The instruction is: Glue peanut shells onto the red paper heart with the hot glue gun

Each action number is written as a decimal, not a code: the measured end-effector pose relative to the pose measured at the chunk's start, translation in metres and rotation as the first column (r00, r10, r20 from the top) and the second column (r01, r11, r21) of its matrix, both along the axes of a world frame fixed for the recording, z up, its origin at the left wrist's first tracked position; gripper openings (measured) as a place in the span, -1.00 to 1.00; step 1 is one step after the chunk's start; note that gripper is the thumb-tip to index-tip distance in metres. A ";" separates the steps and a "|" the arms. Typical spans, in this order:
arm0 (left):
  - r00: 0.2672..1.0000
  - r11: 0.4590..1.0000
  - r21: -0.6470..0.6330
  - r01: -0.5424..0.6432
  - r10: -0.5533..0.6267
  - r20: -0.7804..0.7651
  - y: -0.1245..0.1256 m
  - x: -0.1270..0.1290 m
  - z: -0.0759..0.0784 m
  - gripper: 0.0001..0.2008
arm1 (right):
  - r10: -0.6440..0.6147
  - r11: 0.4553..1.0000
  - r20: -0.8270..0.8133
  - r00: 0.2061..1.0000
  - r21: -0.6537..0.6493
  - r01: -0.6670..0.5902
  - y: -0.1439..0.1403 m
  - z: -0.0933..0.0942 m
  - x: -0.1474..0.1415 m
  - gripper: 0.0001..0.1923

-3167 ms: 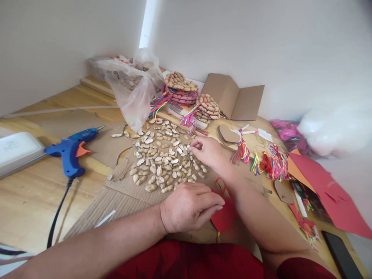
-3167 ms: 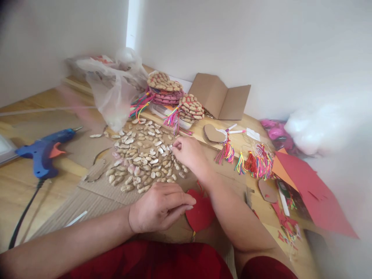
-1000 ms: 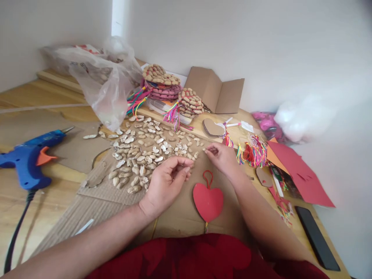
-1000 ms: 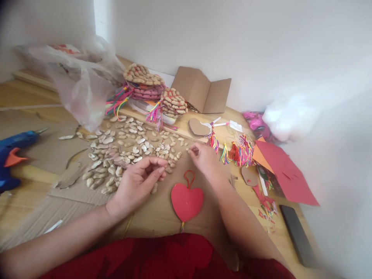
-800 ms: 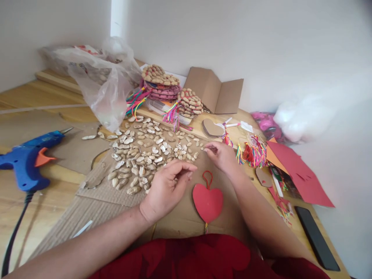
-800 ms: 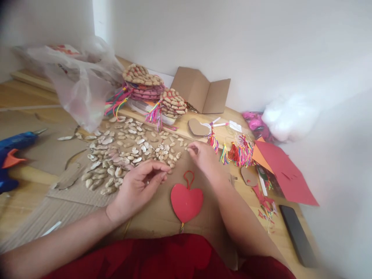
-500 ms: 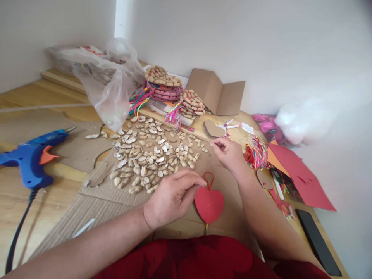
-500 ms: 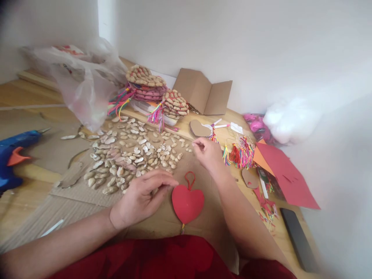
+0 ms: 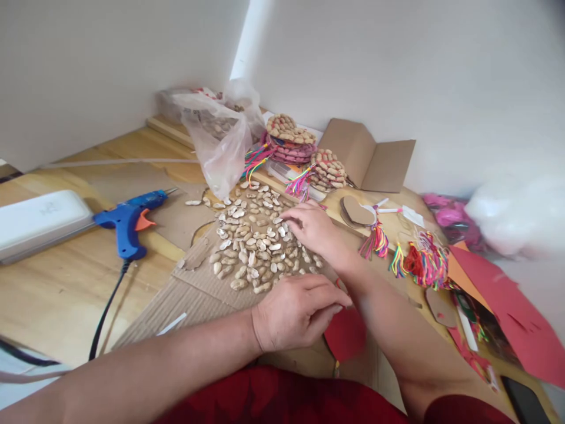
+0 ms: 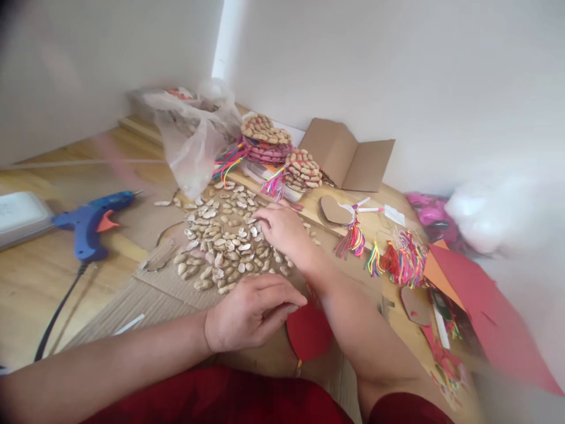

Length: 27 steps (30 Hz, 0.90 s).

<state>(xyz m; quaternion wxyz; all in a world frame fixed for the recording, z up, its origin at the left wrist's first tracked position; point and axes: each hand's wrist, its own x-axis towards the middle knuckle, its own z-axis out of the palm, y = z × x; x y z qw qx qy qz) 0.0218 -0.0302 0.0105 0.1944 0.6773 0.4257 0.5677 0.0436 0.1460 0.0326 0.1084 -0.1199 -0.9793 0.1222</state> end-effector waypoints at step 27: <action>1.000 0.999 -0.036 -0.019 0.018 -0.020 0.001 0.000 -0.004 -0.78 | -0.115 0.991 0.060 0.992 -0.059 0.118 -0.002 -0.002 -0.024 -0.96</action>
